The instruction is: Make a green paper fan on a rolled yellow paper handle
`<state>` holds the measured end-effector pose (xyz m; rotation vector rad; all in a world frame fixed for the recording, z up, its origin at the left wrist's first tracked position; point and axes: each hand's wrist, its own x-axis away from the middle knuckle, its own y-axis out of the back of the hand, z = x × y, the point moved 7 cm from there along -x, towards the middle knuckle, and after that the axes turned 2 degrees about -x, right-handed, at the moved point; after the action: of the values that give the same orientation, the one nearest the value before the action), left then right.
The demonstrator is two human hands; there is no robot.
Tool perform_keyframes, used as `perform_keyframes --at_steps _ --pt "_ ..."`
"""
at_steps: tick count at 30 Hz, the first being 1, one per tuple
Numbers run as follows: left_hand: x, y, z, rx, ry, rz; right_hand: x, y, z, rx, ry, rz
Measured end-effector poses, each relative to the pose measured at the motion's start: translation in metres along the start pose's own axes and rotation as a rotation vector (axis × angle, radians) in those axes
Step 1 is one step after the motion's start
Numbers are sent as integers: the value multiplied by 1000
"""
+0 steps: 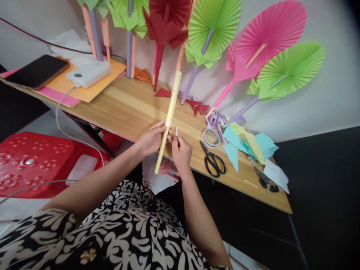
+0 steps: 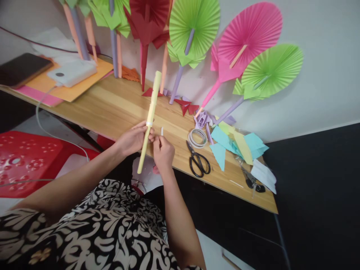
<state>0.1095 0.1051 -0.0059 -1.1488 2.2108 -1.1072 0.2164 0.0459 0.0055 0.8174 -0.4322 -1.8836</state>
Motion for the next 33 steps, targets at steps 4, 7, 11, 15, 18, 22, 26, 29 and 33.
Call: perform_keyframes --at_steps 4,7,11,15,18,22,26,29,33 --pt "0 -3 3 19 55 31 0 3 -2 -4 -21 -48" --pt "0 -2 6 36 87 53 0 4 -2 -15 -62 -72" --pt "1 -2 9 83 117 98 -1 6 0 -2 -100 -104" --pt "3 -2 8 94 125 97 1 6 1 20 -119 -116" --pt "4 0 8 83 131 76 2 5 -2 -32 -145 -133" --pt "4 1 9 36 139 53 2 7 -9 -142 -188 -174" --pt "4 -3 7 -53 104 64 3 10 -19 -288 -268 -205" --pt "7 -5 8 -102 87 55 9 12 -19 -420 -305 -238" --pt "9 -3 7 -165 27 -10 22 12 -7 -508 -301 -172"
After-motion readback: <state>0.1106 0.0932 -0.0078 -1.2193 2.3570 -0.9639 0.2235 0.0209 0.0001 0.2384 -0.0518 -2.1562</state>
